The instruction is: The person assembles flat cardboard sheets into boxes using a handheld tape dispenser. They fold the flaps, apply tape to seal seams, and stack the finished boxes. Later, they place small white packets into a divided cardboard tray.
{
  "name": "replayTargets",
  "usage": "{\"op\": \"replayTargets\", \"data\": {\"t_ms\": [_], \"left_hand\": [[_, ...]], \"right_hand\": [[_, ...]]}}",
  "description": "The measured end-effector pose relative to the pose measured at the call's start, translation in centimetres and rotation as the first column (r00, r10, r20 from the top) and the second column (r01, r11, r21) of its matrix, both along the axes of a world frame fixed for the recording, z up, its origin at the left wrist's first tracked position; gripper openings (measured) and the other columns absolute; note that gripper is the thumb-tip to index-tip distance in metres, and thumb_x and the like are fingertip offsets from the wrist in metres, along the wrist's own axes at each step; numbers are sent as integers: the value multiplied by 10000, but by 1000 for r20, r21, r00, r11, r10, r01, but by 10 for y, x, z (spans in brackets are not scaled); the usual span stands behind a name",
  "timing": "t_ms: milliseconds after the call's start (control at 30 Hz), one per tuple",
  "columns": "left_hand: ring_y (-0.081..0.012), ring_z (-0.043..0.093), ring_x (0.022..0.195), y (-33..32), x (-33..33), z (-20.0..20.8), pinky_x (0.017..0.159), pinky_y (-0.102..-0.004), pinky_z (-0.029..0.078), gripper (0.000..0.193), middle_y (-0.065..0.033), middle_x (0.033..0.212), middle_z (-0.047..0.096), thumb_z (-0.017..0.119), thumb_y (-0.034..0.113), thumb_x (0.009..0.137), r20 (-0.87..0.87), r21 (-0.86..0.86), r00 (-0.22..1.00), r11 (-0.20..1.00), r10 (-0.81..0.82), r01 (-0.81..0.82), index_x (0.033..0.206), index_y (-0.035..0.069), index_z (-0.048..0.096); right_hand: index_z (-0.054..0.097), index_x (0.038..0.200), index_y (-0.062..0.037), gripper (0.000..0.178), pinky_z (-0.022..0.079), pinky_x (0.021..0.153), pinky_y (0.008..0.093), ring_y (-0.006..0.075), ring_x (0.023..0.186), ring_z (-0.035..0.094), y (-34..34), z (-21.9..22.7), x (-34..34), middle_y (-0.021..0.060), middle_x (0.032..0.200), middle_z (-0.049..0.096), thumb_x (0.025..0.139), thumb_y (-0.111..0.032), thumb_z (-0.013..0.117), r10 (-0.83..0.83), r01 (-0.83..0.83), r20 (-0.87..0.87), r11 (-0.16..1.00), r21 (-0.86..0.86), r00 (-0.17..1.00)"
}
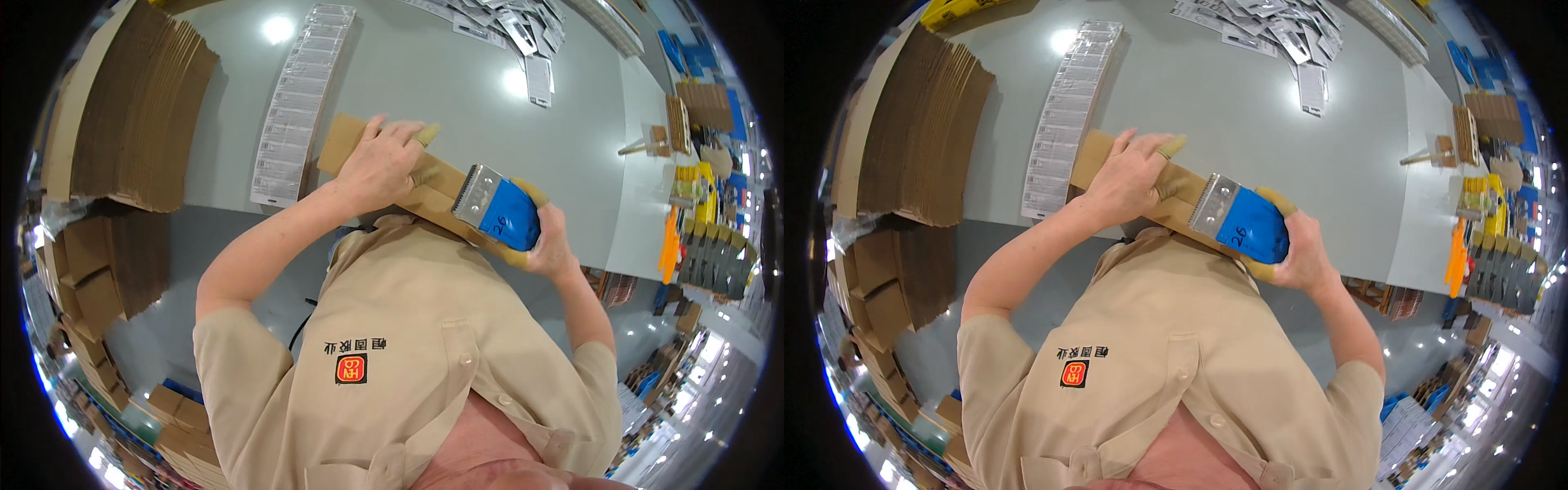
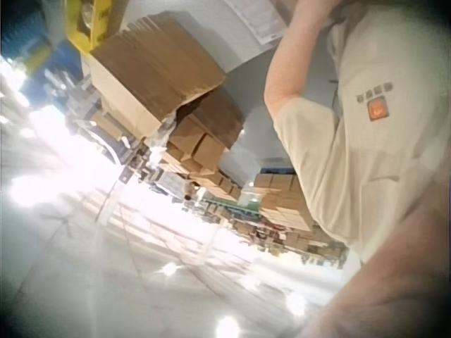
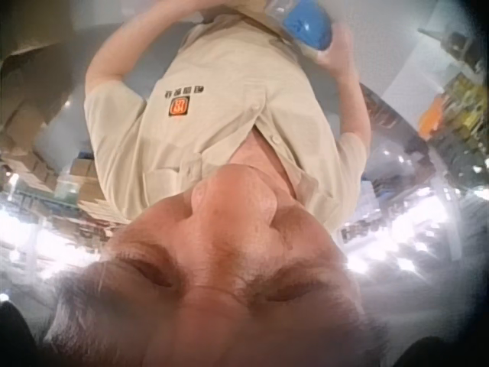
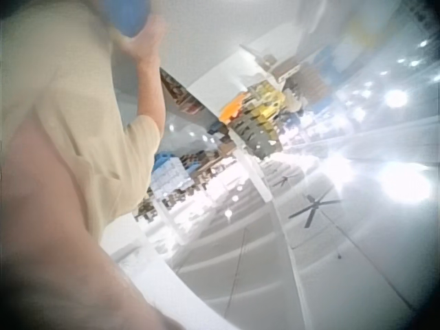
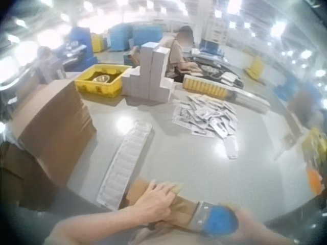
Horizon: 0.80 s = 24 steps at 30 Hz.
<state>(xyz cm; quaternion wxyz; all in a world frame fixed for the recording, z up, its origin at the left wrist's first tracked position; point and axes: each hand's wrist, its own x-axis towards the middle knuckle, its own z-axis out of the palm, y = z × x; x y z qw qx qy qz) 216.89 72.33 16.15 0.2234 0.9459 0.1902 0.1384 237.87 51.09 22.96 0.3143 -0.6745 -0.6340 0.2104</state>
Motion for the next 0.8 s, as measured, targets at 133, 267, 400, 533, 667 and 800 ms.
{"op": "replayTargets", "data": {"t_ms": [133, 267, 400, 533, 667, 800], "left_hand": [[-261, 603, 1077, -9, 2, 15, 885, -416, 506, 358, -151, 1210, 606, 541, 247, 1007, 150, -724, 955, 686, 257, -71, 1234, -29, 571], [-130, 605, 880, -37, 6, 23, 846, -340, 537, 291, -38, 1008, 617, 470, 231, 1043, -133, -928, 976, -368, 172, -61, 1198, 11, 582], [-111, 618, 838, -58, 19, 15, 742, -288, 530, 235, -36, 956, 659, 443, 158, 1062, -66, -900, 982, -435, 174, 17, 1164, 21, 605], [-83, 615, 737, -47, 9, 16, 669, -266, 513, 180, -20, 822, 677, 602, 152, 1018, 121, -976, 924, 211, 362, 45, 993, 2, 699], [-80, 601, 665, 9, -44, 27, 598, -255, 501, 166, -57, 800, 672, 548, 32, 952, 31, -931, 813, 313, 582, -188, 996, -23, 699], [-83, 516, 582, 69, -91, 1, 528, -270, 440, 132, -12, 722, 597, 557, 58, 931, -84, -972, 653, 82, 752, -220, 947, -12, 668]], "right_hand": [[546, 1325, 1, 771, 559, 818, 358, 312, 902, 709, -11, -7, 6, 169, 1039, 692, 655, -189, 877, 4, -3, -36, 1000, 18, 999], [548, 1321, -3, 767, 563, 814, 364, 312, 900, 711, -16, -2, 9, 172, 1040, 694, 652, -180, 880, -5, 5, -8, 1000, -5, 1000], [548, 1332, 2, 781, 564, 818, 374, 323, 906, 709, -10, 4, -4, 186, 1058, 694, 655, -204, 879, -12, 12, 26, 1000, -11, 1000], [539, 1354, 12, 799, 562, 806, 402, 365, 911, 693, 6, 21, -21, 215, 1059, 688, 667, -234, 865, -20, 29, 123, 997, -68, 992], [551, 1339, 1, 725, 539, 726, 437, 401, 845, 659, 38, 44, -31, 214, 972, 669, 691, -199, 805, 41, 4, 165, 965, -263, 985], [626, 1092, -4, 434, 508, 660, 467, 404, 771, 635, 76, 45, -50, 195, 853, 648, 704, -172, 725, 104, -8, 248, 933, -360, 963]]}}
